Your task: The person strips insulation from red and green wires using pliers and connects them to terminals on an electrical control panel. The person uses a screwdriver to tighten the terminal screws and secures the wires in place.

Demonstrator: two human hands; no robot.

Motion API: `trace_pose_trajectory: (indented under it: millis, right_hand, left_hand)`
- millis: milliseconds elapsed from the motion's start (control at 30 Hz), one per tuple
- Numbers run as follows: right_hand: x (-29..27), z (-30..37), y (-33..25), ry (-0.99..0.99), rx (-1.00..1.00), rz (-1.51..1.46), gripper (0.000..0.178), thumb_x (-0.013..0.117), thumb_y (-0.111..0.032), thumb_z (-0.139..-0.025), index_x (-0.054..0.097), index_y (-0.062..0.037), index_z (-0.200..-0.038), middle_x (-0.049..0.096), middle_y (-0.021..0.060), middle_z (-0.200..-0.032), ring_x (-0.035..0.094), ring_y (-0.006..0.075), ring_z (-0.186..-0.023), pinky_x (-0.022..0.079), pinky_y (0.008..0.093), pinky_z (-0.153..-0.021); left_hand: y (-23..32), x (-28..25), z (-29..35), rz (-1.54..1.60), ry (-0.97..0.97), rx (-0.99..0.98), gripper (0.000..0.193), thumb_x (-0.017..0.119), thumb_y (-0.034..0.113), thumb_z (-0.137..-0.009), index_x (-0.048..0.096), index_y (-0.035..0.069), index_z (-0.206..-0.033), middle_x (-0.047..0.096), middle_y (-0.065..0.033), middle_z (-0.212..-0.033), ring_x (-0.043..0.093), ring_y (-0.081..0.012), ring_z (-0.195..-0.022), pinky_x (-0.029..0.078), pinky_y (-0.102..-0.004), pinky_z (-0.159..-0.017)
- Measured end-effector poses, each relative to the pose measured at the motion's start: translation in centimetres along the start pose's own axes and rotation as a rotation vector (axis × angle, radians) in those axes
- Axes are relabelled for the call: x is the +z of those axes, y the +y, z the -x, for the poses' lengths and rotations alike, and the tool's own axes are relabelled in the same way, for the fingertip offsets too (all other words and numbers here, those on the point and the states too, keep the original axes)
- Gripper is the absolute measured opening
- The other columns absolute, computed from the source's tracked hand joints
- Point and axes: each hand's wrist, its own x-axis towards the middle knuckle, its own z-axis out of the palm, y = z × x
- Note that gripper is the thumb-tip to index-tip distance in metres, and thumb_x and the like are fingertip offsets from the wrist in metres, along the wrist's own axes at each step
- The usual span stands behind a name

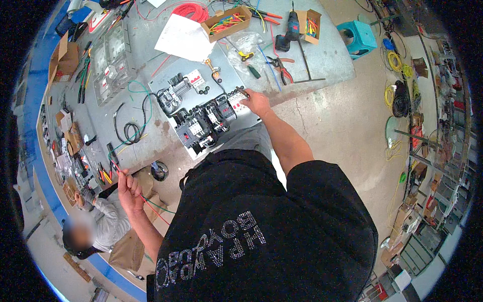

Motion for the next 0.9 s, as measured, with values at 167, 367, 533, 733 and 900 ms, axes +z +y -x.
trace_pose_trajectory:
  millis: [167,367,533,733,900]
  right_hand:
    - [-0.7,-0.1,-0.9,-0.051,0.033,0.016,0.066,0.082,-0.052,-0.068,0.060,-0.0164,-0.120,0.070,0.0148,-0.093,0.067,0.0373,-0.094,0.053,0.0483,-0.080]
    - [-0.3,-0.1,-1.0,-0.058,0.026,0.141,0.075,0.083,-0.055,-0.065,0.058,-0.0187,-0.125,0.072,0.0126,-0.101,0.067,0.0346,-0.100,0.053,0.0466,-0.084]
    - [-0.8,0.3,-1.6,-0.055,-0.007,0.131,0.068,0.080,-0.056,-0.070,0.057,-0.0154,-0.120,0.071,0.0167,-0.094,0.068,0.0378,-0.095,0.053,0.0479,-0.081]
    - [-0.6,-0.1,-1.6,-0.095,0.037,0.165,0.067,0.075,-0.062,-0.074,0.057,-0.0176,-0.121,0.071,0.0100,-0.097,0.068,0.0327,-0.099,0.052,0.0465,-0.083]
    - [-0.7,-0.2,-2.5,-0.095,0.100,0.160,0.067,0.076,-0.061,-0.073,0.057,-0.0166,-0.120,0.071,0.0116,-0.095,0.068,0.0338,-0.098,0.052,0.0475,-0.082]
  left_hand:
    - [0.0,-0.3,0.2,0.007,-0.003,-0.014,0.023,0.052,0.025,-0.104,0.060,0.004,-0.109,0.035,0.0065,-0.066,0.025,-0.0019,-0.050,0.018,-0.0191,-0.040]
    - [-0.2,0.0,0.0,0.005,-0.016,-0.016,0.023,0.053,0.026,-0.103,0.060,0.005,-0.109,0.033,0.0069,-0.065,0.024,-0.0018,-0.050,0.018,-0.0192,-0.040]
    - [-0.2,0.1,-0.1,0.015,-0.012,-0.026,0.023,0.053,0.026,-0.104,0.061,0.005,-0.109,0.032,0.0072,-0.065,0.024,-0.0018,-0.050,0.017,-0.0195,-0.040]
    - [-0.2,0.1,-0.1,0.035,-0.024,-0.022,0.024,0.051,0.025,-0.105,0.061,0.004,-0.112,0.035,0.0066,-0.066,0.024,-0.0021,-0.050,0.017,-0.0193,-0.040]
    - [-0.1,0.3,-0.4,0.023,-0.035,-0.024,0.025,0.050,0.025,-0.105,0.060,0.004,-0.111,0.034,0.0067,-0.066,0.025,-0.0022,-0.051,0.018,-0.0193,-0.041]
